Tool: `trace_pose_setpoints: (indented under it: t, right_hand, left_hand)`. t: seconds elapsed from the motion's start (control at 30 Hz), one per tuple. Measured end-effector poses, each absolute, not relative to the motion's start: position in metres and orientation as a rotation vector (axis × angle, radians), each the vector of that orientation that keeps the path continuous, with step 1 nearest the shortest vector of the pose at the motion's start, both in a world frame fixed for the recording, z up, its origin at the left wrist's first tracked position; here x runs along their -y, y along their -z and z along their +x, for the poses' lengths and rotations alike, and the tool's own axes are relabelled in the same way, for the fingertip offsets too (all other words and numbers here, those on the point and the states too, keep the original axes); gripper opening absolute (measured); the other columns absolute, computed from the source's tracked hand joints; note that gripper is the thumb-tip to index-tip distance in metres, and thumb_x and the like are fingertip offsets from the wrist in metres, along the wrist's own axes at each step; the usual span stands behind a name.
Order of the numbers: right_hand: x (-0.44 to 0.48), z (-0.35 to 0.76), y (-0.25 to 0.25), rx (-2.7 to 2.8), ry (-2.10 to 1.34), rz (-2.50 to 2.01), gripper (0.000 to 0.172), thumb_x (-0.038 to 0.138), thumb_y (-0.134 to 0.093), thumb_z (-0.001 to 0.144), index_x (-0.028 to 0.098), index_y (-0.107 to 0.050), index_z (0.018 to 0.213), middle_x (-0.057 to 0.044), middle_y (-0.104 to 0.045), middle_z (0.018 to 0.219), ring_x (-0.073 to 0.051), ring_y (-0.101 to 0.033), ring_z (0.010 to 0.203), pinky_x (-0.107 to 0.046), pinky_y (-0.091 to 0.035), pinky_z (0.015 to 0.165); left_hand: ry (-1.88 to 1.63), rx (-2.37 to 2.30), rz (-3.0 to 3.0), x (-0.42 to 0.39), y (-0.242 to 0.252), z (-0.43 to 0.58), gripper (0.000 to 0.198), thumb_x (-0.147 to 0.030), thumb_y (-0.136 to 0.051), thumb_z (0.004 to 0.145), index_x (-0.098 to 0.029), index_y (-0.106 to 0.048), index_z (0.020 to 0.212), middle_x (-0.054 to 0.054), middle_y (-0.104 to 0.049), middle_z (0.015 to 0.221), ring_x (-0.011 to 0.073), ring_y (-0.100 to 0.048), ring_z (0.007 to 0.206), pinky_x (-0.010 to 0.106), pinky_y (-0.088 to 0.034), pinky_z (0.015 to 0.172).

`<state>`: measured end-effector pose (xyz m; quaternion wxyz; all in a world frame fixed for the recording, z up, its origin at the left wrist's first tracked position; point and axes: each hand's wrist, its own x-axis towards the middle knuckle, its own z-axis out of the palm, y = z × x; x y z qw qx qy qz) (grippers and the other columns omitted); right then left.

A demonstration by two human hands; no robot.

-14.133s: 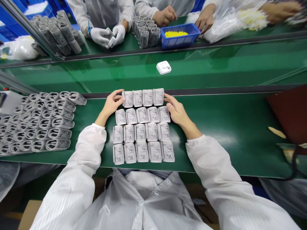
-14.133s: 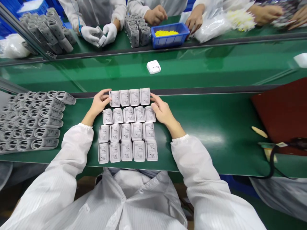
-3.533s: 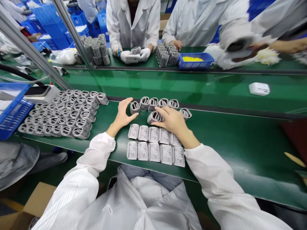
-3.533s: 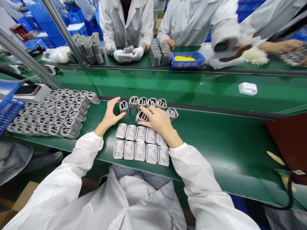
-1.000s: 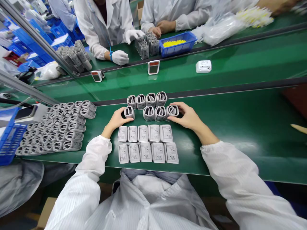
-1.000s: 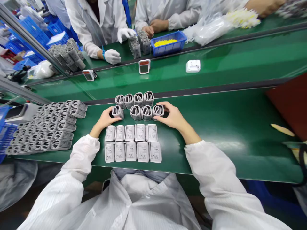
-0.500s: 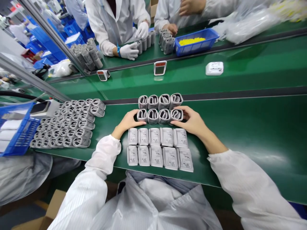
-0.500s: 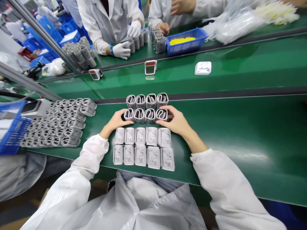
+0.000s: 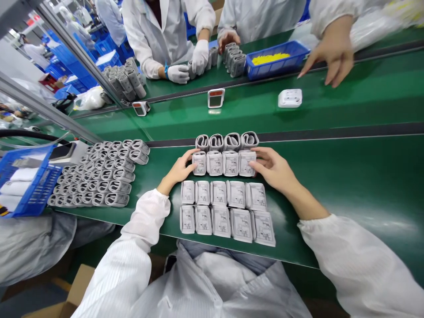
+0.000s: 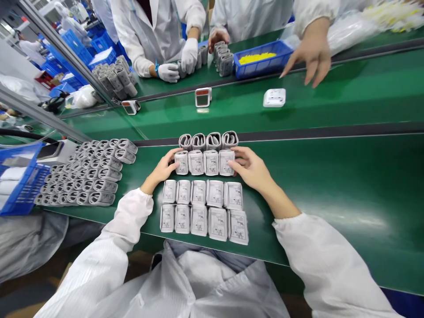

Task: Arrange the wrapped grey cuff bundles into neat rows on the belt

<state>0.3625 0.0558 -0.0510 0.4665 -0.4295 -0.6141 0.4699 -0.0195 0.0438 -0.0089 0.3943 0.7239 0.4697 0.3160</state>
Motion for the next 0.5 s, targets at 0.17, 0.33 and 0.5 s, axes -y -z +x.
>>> trace_pose_setpoints:
  t: [0.17, 0.33, 0.5]
  right_hand:
    - [-0.0520, 0.3671, 0.0463, 1.588, -1.153, -1.073, 0.060, 0.066, -0.084, 0.099, 0.031, -0.073, 0.146, -0.007, -0.087, 0.110, -0.028, -0.083, 0.077, -0.044, -0.074, 0.067]
    - [-0.0503, 0.3696, 0.0448, 1.670, -1.194, -1.106, 0.066, 0.072, -0.082, 0.099, 0.029, -0.073, 0.149, -0.007, -0.087, 0.102, -0.031, -0.085, 0.079, -0.047, -0.074, 0.071]
    - [-0.0510, 0.3669, 0.0472, 1.605, -1.143, -1.136, 0.063, 0.077, -0.081, 0.099, 0.029, -0.073, 0.140, -0.007, -0.084, 0.107, -0.030, -0.082, 0.082, -0.043, -0.070, 0.068]
  left_hand:
    - [-0.794, -1.278, 1.820, -0.0433, 0.0064, -0.0164, 0.065, -0.063, -0.066, 0.108, -0.024, -0.063, 0.160, 0.013, -0.087, 0.129, 0.0302, -0.082, 0.106, 0.047, -0.066, 0.101]
    - [-0.797, -1.310, 1.814, -0.0439, 0.0043, -0.0164, 0.072, -0.075, -0.066, 0.107, -0.024, -0.066, 0.159, 0.010, -0.087, 0.118, 0.0255, -0.079, 0.093, 0.042, -0.064, 0.090]
    - [-0.831, -1.256, 1.788, -0.0450, 0.0060, -0.0179, 0.077, -0.079, -0.064, 0.108, -0.022, -0.066, 0.160, 0.012, -0.088, 0.121, 0.0263, -0.081, 0.098, 0.040, -0.064, 0.091]
